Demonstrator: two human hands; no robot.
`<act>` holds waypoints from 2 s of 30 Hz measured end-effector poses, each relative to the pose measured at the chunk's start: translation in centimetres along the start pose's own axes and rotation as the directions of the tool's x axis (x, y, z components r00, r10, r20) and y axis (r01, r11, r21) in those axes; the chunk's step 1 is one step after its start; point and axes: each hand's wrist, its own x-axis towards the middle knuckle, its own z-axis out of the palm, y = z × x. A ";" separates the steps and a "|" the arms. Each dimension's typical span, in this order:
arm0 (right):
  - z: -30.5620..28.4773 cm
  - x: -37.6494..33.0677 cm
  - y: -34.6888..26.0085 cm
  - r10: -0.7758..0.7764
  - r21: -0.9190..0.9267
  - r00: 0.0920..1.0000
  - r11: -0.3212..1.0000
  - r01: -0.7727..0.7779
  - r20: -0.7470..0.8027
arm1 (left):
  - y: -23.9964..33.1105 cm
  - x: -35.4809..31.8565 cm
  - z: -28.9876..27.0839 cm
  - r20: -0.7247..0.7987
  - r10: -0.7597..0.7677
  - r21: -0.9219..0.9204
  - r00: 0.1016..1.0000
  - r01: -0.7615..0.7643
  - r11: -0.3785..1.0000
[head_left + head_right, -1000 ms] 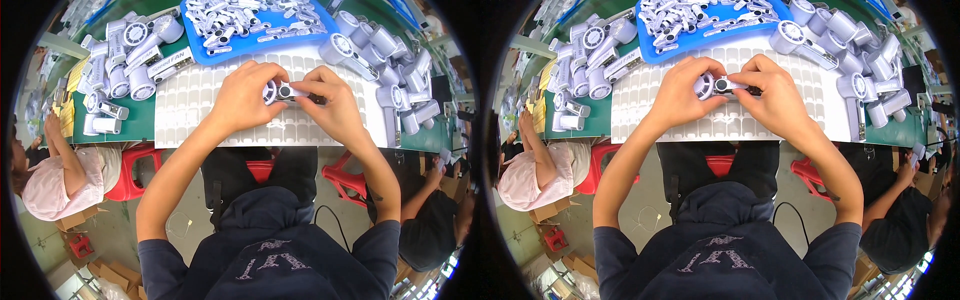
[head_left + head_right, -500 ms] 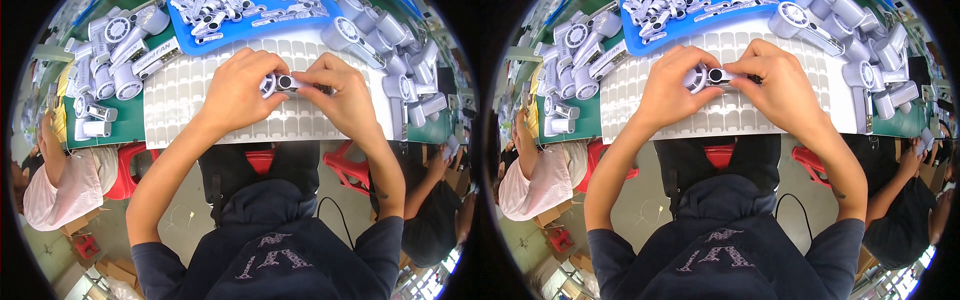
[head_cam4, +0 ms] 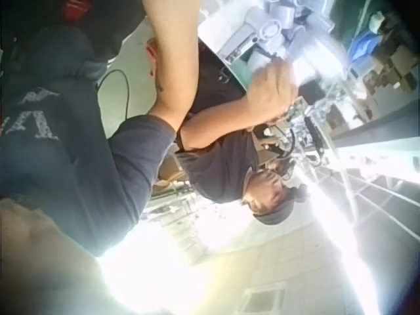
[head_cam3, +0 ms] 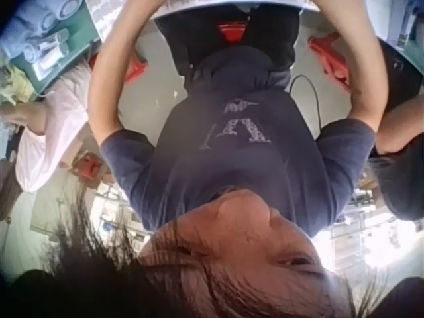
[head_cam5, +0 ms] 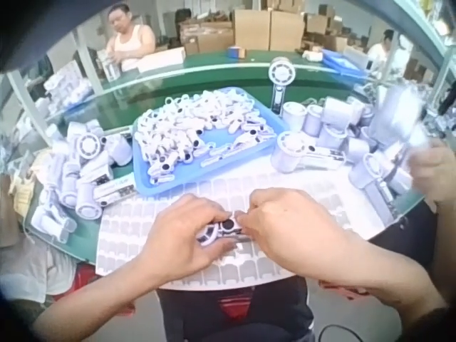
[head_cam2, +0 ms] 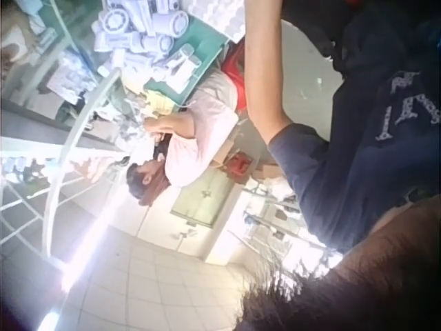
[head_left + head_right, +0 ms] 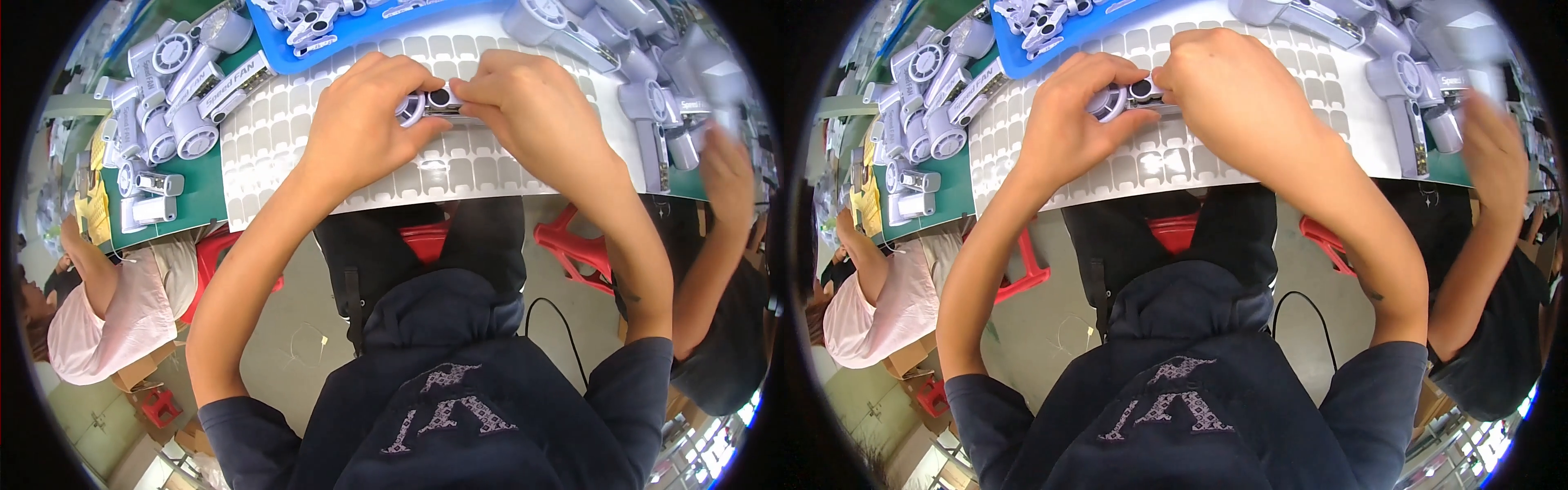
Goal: The person assembles portable fans by hand, applying stickers to the plastic housing and installing fan components into the housing.
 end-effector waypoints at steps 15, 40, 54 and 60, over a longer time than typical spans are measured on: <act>3.1 -5.3 1.8 0.079 0.574 0.996 0.814 -0.084 0.034 | 4.0 -3.2 1.6 -0.062 -0.180 0.021 0.982 0.182 0.983; 3.7 -5.8 1.6 -0.006 0.432 0.999 0.901 0.026 -0.047 | 4.2 -3.4 1.7 -0.045 -0.142 0.160 0.989 0.148 0.976; 4.0 -4.2 2.2 0.061 0.253 0.992 0.967 -0.030 -0.113 | 1.5 -5.6 -1.7 -0.549 -0.524 -0.669 0.651 0.033 0.742; 3.4 -4.8 2.1 0.019 0.207 0.992 0.978 0.007 -0.127 | 1.1 -7.8 -2.7 -0.644 -0.477 -0.681 0.598 -0.165 0.713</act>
